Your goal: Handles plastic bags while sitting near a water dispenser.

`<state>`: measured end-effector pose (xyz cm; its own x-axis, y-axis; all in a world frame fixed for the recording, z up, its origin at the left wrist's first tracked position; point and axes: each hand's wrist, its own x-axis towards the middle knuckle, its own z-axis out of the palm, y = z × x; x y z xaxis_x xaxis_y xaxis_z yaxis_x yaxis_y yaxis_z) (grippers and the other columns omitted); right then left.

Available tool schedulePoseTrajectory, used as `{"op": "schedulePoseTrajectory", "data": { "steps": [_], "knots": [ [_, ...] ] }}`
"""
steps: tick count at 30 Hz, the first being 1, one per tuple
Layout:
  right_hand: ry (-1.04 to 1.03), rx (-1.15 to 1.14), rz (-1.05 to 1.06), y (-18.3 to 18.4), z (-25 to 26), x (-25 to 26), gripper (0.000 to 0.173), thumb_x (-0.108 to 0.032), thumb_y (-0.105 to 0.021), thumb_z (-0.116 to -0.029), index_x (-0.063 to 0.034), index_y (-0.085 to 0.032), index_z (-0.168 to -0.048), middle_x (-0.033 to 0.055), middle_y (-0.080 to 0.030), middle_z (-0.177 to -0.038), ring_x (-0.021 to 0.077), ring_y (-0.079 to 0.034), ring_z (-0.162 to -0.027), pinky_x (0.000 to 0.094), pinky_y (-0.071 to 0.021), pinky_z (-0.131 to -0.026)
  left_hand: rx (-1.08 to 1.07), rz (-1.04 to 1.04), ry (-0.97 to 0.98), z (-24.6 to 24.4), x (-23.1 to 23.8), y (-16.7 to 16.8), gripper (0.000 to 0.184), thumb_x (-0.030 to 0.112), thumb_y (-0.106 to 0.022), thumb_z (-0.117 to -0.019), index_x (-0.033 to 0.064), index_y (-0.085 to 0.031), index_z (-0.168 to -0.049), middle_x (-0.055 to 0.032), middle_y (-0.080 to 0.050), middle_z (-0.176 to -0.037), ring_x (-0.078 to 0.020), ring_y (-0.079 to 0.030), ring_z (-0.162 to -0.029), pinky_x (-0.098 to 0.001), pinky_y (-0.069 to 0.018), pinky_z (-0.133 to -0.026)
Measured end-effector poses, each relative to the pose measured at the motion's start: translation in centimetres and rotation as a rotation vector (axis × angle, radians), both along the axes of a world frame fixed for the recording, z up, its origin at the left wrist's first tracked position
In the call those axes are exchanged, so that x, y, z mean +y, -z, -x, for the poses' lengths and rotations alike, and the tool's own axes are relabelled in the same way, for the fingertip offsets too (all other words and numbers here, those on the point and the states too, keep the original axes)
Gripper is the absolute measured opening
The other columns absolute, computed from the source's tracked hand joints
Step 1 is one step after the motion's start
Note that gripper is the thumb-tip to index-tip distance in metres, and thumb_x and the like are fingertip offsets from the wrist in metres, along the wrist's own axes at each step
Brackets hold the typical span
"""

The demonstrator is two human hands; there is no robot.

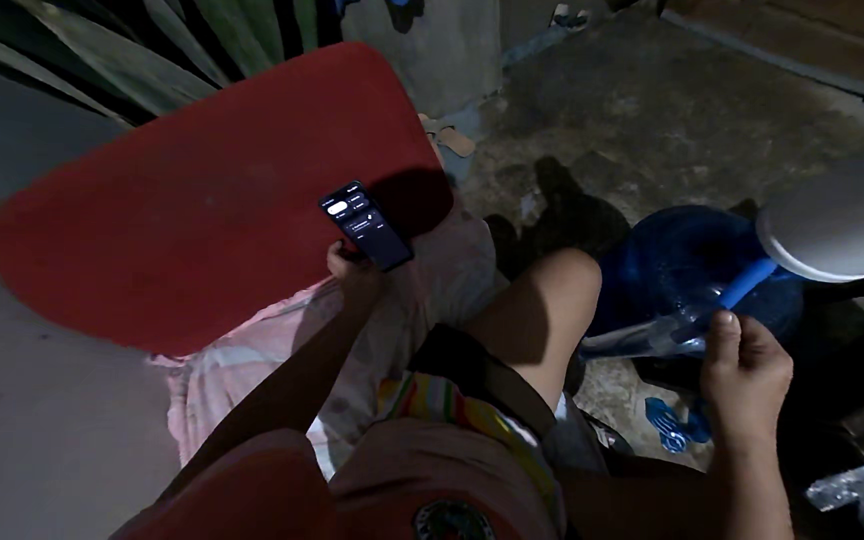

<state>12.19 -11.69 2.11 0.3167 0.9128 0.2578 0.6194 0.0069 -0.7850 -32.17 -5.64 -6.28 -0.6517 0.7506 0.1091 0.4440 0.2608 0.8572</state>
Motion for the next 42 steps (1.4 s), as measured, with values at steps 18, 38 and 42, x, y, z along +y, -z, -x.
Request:
{"op": "schedulePoseTrajectory", "data": {
  "steps": [18, 38, 42],
  "knots": [
    [-0.009, -0.007, 0.006, 0.2, -0.2, 0.0, 0.039, -0.020, -0.046, -0.1075, 0.0067, -0.055, -0.080, -0.0039, -0.042, -0.066, -0.0088, -0.039, -0.059, 0.0101, -0.0337, -0.057, -0.088, 0.050, -0.287, -2.5, 3.4, -2.1, 0.095, 0.037, -0.080, -0.0871, -0.0102, -0.028, -0.151, -0.0373, -0.039, -0.146, -0.0448, -0.043, -0.135, -0.0469, -0.0390, -0.112],
    [0.000, -0.016, 0.003, 0.1, -0.1, 0.0, 0.040, -0.020, -0.046, -0.1074, 0.0062, -0.054, -0.078, -0.0029, -0.042, -0.066, -0.0080, -0.039, -0.059, 0.0111, -0.0334, -0.058, -0.079, 0.071, -0.054, -0.3, 0.6, -1.0, 0.055, 0.022, -0.057, -0.1041, -0.0085, -0.036, -0.145, -0.0328, -0.045, -0.138, -0.0382, -0.049, -0.124, -0.0473, -0.0431, -0.104],
    [-0.003, -0.006, 0.001, 0.1, 0.0, 0.0, 0.039, -0.019, -0.046, -0.1074, 0.0073, -0.055, -0.080, -0.0027, -0.042, -0.066, -0.0082, -0.039, -0.060, 0.0107, -0.0331, -0.058, 0.060, 0.224, -0.026, -0.6, 0.7, -1.3, 0.075, 0.006, -0.075, -0.0882, -0.0098, -0.032, -0.148, -0.0366, -0.038, -0.146, -0.0467, -0.042, -0.136, -0.0529, -0.0399, -0.110]
  ]
}}
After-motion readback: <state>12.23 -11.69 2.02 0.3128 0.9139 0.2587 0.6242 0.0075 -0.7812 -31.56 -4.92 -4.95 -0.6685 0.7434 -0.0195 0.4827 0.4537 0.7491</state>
